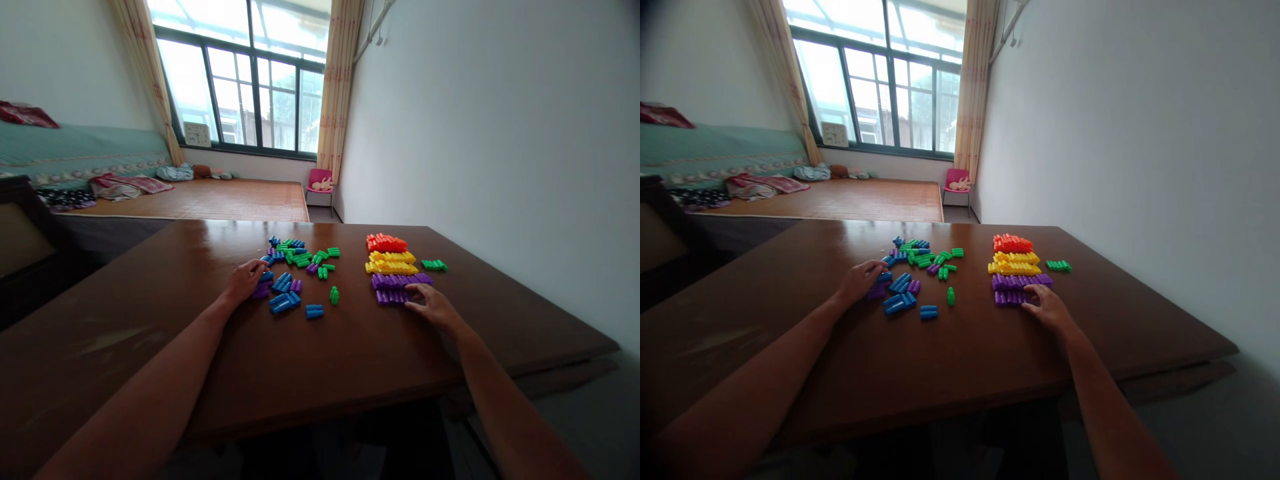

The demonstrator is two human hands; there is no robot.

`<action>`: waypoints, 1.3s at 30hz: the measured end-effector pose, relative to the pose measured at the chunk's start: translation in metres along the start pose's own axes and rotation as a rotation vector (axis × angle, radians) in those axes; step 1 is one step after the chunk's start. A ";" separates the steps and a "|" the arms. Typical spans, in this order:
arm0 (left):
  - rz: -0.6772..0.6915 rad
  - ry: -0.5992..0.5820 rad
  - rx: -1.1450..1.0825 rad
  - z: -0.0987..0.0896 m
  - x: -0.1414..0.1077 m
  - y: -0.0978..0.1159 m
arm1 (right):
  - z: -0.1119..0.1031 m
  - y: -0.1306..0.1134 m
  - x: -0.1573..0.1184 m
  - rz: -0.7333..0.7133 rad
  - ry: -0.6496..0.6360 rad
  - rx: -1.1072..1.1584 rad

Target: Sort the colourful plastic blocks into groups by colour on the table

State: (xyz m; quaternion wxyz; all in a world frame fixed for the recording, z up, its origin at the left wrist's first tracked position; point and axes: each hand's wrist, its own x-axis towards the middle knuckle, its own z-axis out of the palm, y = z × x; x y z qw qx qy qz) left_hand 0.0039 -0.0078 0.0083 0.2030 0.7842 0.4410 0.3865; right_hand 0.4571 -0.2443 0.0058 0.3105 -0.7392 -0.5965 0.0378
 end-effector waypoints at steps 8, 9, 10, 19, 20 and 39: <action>-0.020 0.007 -0.050 0.005 0.000 0.004 | 0.030 -0.133 0.015 -0.348 -0.097 0.045; -0.026 0.002 -0.067 0.005 0.000 0.004 | 0.043 -0.153 0.019 -0.407 -0.152 0.056; -0.032 0.003 -0.080 0.005 0.001 0.004 | 0.056 -0.171 0.024 -0.465 -0.192 0.051; -0.160 -0.031 0.111 -0.017 0.004 -0.010 | 0.140 -0.233 0.077 -0.536 -0.481 -0.256; -0.159 -0.068 0.144 -0.018 0.003 -0.009 | 0.142 -0.234 0.079 -0.527 -0.490 -0.254; -0.177 -0.162 0.385 -0.009 0.002 -0.006 | -0.015 0.004 0.001 0.040 0.006 0.160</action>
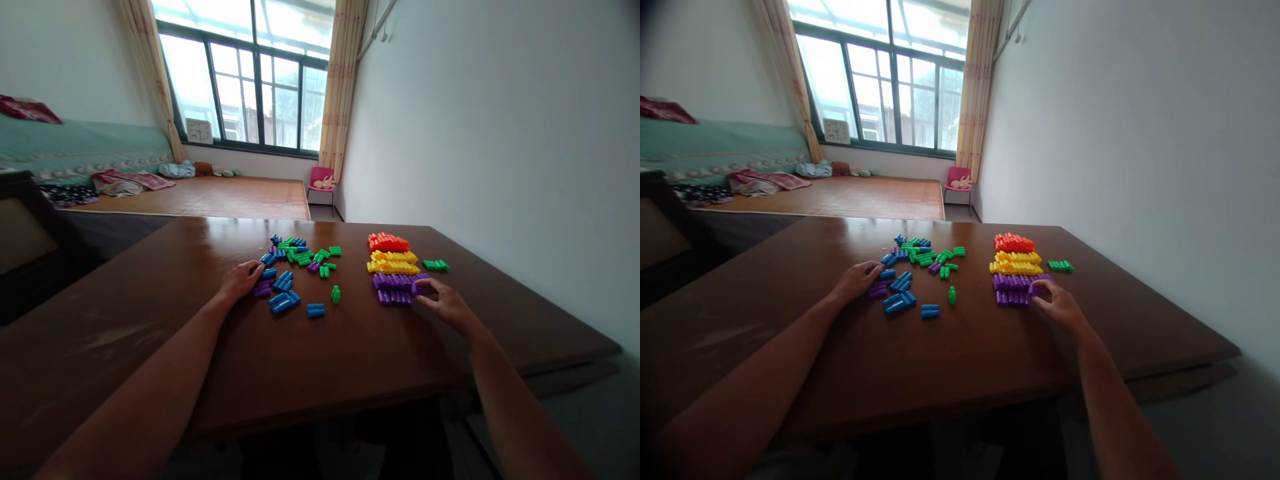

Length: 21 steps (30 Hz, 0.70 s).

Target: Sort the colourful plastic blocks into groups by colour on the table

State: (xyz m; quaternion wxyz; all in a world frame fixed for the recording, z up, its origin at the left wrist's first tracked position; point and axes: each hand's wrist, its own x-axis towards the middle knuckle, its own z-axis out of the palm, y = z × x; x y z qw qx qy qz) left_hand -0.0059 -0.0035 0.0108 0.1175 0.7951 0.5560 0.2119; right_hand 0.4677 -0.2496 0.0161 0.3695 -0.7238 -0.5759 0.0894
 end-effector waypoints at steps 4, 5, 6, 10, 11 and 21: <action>-0.009 0.003 0.011 0.003 0.004 -0.004 | -0.002 0.031 -0.011 0.030 -0.028 -0.074; -0.007 0.003 0.005 0.003 0.004 -0.006 | 0.001 0.033 -0.011 0.013 -0.026 -0.064; -0.005 0.004 -0.003 0.004 0.005 -0.007 | 0.004 0.032 -0.012 -0.007 -0.019 -0.048; 0.016 0.013 -0.025 0.002 0.002 -0.005 | 0.008 0.015 -0.008 -0.063 0.125 -0.118; 0.021 0.014 -0.021 0.001 0.000 -0.003 | 0.009 0.005 -0.006 -0.074 0.191 -0.163; 0.068 0.062 -0.159 0.003 0.000 -0.005 | 0.104 -0.153 0.053 -0.492 -0.104 -0.129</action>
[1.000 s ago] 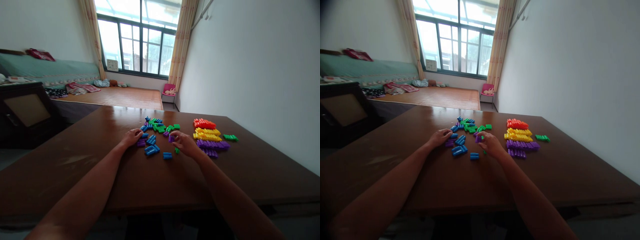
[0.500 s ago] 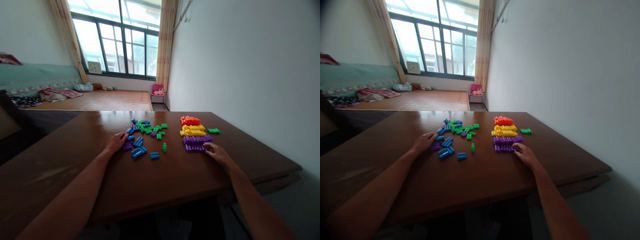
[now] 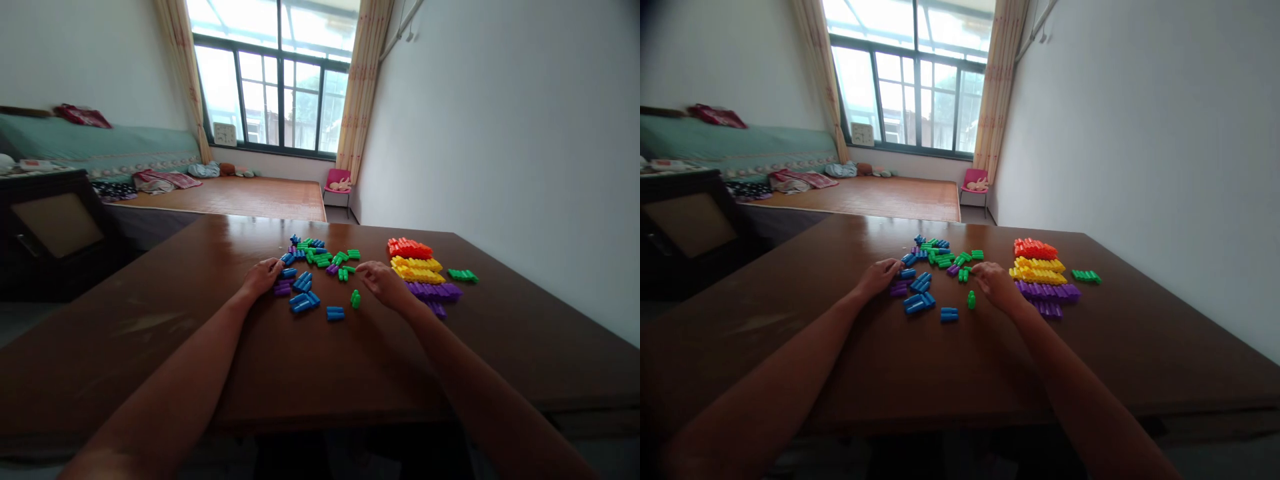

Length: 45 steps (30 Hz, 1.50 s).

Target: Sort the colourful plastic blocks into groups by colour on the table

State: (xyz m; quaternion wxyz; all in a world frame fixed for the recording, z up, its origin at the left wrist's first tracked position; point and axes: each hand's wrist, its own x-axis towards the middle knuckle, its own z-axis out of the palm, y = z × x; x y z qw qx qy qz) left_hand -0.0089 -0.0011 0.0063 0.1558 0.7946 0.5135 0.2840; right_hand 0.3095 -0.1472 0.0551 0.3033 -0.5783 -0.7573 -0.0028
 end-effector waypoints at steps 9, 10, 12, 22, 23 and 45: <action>-0.008 -0.037 -0.276 -0.001 -0.002 0.005 | 0.060 -0.060 0.064 -0.123 -0.272 -0.064; -0.011 -0.041 -0.286 0.000 -0.002 0.005 | 0.068 -0.064 0.065 -0.105 -0.303 -0.087; -0.015 -0.044 -0.291 0.001 -0.002 0.005 | 0.084 -0.069 0.066 -0.056 -0.332 -0.118; 0.108 -0.007 -0.177 0.004 -0.001 0.003 | 0.112 -0.059 0.056 -0.002 -0.174 0.051; 0.120 0.007 -0.145 0.004 -0.001 0.002 | 0.109 -0.056 0.054 0.008 -0.156 0.056; 0.291 -0.101 -0.266 0.001 -0.007 0.014 | 0.095 -0.064 0.048 0.111 0.080 0.195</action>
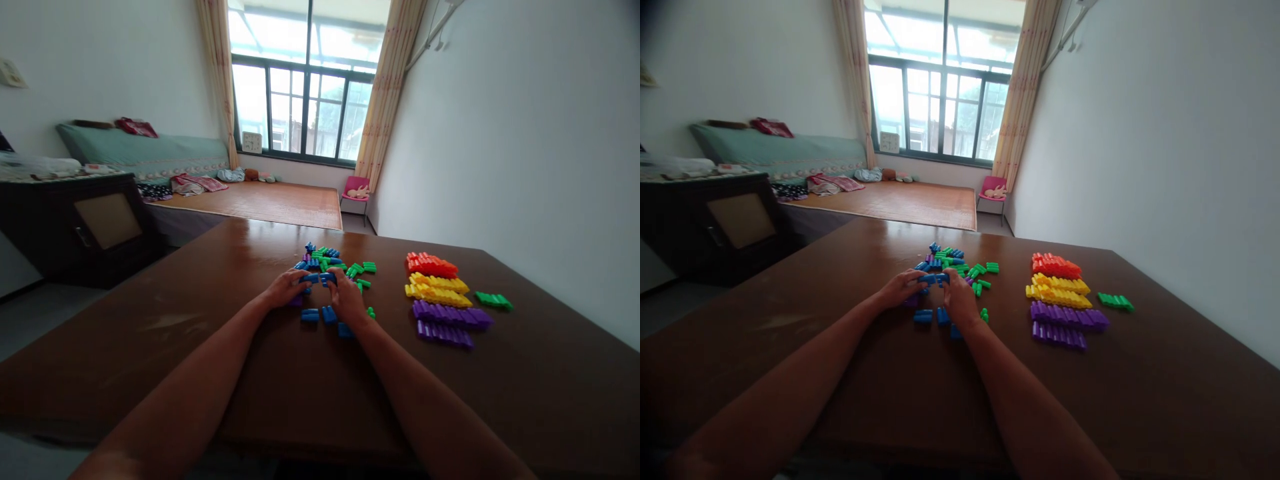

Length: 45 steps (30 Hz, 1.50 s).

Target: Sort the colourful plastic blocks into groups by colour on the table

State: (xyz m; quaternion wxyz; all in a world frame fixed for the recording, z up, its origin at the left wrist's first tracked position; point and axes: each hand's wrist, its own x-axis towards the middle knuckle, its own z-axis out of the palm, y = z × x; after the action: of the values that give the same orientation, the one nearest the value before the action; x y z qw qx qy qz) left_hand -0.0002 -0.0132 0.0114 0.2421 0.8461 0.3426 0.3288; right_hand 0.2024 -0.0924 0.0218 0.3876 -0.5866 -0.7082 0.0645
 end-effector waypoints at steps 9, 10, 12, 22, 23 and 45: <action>-0.162 0.073 -0.082 -0.006 -0.004 -0.012 | -0.044 0.017 0.017 -0.004 -0.042 0.014; -0.169 0.094 -0.066 -0.006 -0.005 -0.012 | -0.056 0.022 0.019 0.022 -0.054 0.028; -0.170 0.126 -0.024 -0.006 -0.007 -0.011 | -0.080 0.033 0.021 0.094 -0.156 0.045; -0.169 0.119 0.052 -0.006 -0.005 -0.018 | -0.096 0.069 -0.004 0.415 -0.816 0.259; -0.171 0.113 0.046 -0.006 -0.005 -0.020 | -0.094 0.073 -0.003 0.381 -0.778 0.288; -0.131 0.124 0.033 -0.005 -0.001 -0.016 | -0.038 0.105 0.004 0.089 -0.152 -0.184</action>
State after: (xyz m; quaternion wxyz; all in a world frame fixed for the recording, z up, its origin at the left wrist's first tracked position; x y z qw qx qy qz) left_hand -0.0112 -0.0028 0.0037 0.2274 0.8037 0.4170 0.3584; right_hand 0.3082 -0.0706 -0.0068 0.2742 -0.6438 -0.7118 0.0605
